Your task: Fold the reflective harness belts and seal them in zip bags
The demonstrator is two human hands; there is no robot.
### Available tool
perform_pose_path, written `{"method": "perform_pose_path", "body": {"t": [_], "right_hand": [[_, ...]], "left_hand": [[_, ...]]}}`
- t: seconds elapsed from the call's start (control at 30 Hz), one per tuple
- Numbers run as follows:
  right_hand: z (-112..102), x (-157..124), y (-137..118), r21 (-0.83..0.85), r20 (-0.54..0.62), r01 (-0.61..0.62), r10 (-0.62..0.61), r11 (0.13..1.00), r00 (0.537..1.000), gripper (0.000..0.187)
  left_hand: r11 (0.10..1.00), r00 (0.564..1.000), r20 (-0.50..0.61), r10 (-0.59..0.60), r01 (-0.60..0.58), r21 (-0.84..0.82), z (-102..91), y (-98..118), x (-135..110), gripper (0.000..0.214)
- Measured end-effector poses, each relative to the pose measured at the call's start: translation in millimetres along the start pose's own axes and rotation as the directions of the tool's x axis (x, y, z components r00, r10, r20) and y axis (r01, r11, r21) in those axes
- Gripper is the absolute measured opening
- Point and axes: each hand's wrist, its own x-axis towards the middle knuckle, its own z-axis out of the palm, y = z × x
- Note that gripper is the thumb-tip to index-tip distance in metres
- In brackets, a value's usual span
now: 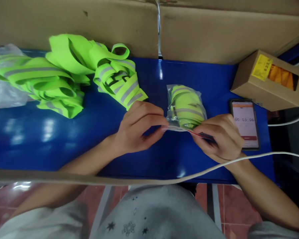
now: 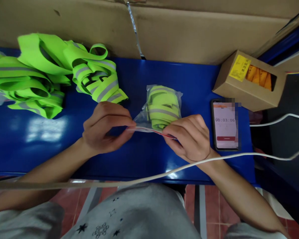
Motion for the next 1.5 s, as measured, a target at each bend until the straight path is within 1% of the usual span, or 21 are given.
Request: {"method": "perform_pose_path", "body": {"t": [0.1, 0.17, 0.27, 0.37, 0.43, 0.5, 0.6, 0.73, 0.83, 0.93, 1.07, 1.2, 1.27, 1.33, 1.4, 1.5], "right_hand": [[0.8, -1.9, 0.0, 0.003, 0.009, 0.006, -0.006, 1.000, 1.000, 0.023], [1.4, -3.2, 0.2, 0.001, 0.021, 0.013, -0.014, 1.000, 1.000, 0.022], [1.4, -4.0, 0.5, -0.027, 0.040, 0.024, -0.023, 0.999, 0.999, 0.021], [0.3, -2.0, -0.5, -0.064, 0.064, 0.044, -0.040, 0.997, 0.997, 0.022], [-0.3, 0.5, -1.7, -0.074, 0.081, 0.070, -0.063, 0.995, 0.995, 0.017], [-0.2, 2.8, -2.9, -0.078, 0.093, 0.100, -0.092, 0.992, 0.991, 0.011], [0.6, 4.5, -4.1, -0.078, 0.111, 0.139, -0.130, 0.987, 0.985, 0.008], [0.7, 3.4, -5.3, -0.067, 0.127, 0.164, -0.154, 0.984, 0.980, 0.010], [-0.4, 1.3, -6.6, -0.047, 0.125, 0.182, -0.175, 0.982, 0.977, 0.012], [-1.7, -0.9, -7.5, -0.035, 0.122, 0.189, -0.183, 0.981, 0.975, 0.010], [-2.8, -2.5, -7.0, -0.064, 0.091, 0.177, -0.171, 0.982, 0.981, 0.010], [-2.6, -2.0, -5.3, -0.099, 0.058, 0.137, -0.132, 0.986, 0.990, 0.012], [-1.6, -1.1, -4.3, -0.110, 0.056, 0.164, -0.158, 0.980, 0.986, 0.016], [-0.1, 0.5, -3.6, -0.127, 0.068, 0.208, -0.201, 0.970, 0.977, 0.019], [1.3, 2.7, -4.0, -0.152, 0.085, 0.233, -0.223, 0.960, 0.971, 0.015], [1.9, 6.1, -6.7, -0.171, 0.117, 0.253, -0.235, 0.952, 0.965, 0.005]], "left_hand": [[1.000, 1.000, 0.008, 0.023, -0.023, 0.001, 1.9, -0.1, -0.8, 0.009], [0.999, 0.999, 0.019, 0.029, -0.029, 0.015, 2.4, -0.8, -2.6, 0.007], [0.998, 0.999, 0.017, 0.048, -0.048, 0.048, 2.3, -1.1, -5.0, 0.006], [0.997, 0.998, 0.015, 0.060, -0.060, 0.037, 3.7, -0.5, -5.9, 0.008], [0.998, 0.998, 0.025, 0.062, -0.062, 0.031, 6.4, 0.2, -6.6, 0.011], [0.994, 0.995, 0.027, 0.100, -0.101, 0.049, 9.8, 0.8, -7.7, 0.014], [0.982, 0.987, 0.023, 0.161, -0.163, 0.099, 12.9, 1.5, -8.9, 0.011], [0.965, 0.978, 0.024, 0.208, -0.209, 0.158, 10.7, 3.4, -6.4, 0.006], [0.954, 0.970, 0.012, 0.241, -0.239, 0.183, 7.7, 5.7, -3.6, 0.006], [0.958, 0.974, 0.021, 0.227, -0.227, 0.176, 5.8, 7.1, -2.7, 0.007], [0.969, 0.978, 0.048, 0.203, -0.208, 0.133, 2.7, 5.5, -2.4, 0.004], [0.968, 0.974, 0.013, 0.225, -0.225, 0.114, -0.7, 1.7, -0.9, 0.010], [0.966, 0.974, 0.001, 0.228, -0.227, 0.123, -1.3, 0.6, -0.6, 0.010], [0.962, 0.972, 0.016, 0.234, -0.234, 0.139, -0.5, 1.0, -1.3, 0.008], [0.956, 0.970, 0.041, 0.238, -0.241, 0.164, 1.5, 2.9, -2.7, 0.006], [0.951, 0.966, 0.065, 0.249, -0.257, 0.170, 5.6, 7.4, -4.9, 0.008]]}}
